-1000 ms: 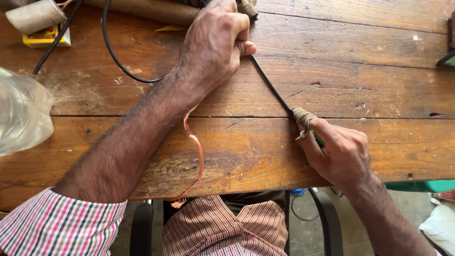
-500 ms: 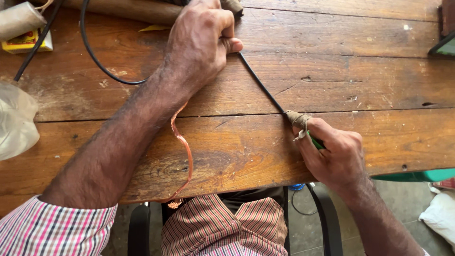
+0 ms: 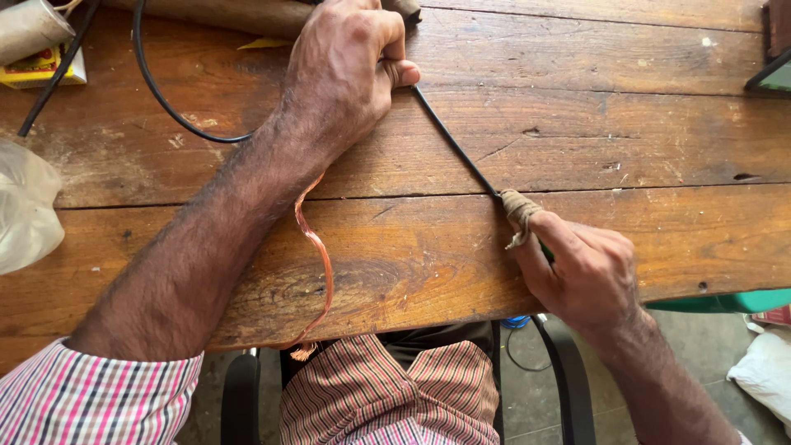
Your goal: The person sits at a wooden workbench and uses a small green utility knife to cut and strip the black outer insulation from an electrical cable, working along its length. They pull the insulation off in strips, separate the exposed copper strands, and gather the removed copper wire aside on the bench.
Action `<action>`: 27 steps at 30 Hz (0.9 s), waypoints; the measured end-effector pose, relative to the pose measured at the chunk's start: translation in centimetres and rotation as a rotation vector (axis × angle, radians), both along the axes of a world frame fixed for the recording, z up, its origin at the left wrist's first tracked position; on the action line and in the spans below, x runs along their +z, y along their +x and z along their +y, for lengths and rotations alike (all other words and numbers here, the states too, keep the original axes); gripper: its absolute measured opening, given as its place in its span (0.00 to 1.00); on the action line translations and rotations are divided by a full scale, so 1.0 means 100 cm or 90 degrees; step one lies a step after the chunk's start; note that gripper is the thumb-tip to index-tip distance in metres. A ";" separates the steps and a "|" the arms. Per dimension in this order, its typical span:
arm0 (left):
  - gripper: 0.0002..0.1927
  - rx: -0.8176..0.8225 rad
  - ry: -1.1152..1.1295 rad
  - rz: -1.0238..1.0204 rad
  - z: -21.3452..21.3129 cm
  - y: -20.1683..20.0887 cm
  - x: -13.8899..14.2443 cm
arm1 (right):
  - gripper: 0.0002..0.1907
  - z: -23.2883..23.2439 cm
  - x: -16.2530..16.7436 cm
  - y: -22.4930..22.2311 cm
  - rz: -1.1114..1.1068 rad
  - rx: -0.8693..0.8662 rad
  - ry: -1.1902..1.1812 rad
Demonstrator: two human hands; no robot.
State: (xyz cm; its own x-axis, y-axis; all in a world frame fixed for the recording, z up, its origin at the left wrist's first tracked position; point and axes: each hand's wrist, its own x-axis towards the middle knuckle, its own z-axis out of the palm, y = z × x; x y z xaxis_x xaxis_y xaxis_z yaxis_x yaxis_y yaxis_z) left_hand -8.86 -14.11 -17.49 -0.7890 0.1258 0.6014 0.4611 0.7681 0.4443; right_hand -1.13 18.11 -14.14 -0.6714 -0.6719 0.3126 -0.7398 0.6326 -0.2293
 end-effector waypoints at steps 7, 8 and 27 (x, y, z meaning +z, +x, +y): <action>0.18 -0.007 0.006 -0.004 0.000 -0.001 -0.001 | 0.07 0.005 0.002 0.006 -0.001 -0.014 -0.013; 0.19 -0.005 -0.002 -0.003 -0.001 -0.001 -0.001 | 0.07 0.005 0.003 0.006 0.001 -0.006 -0.016; 0.17 0.002 0.008 -0.003 -0.001 0.001 0.001 | 0.06 0.007 0.003 0.010 -0.019 0.003 -0.011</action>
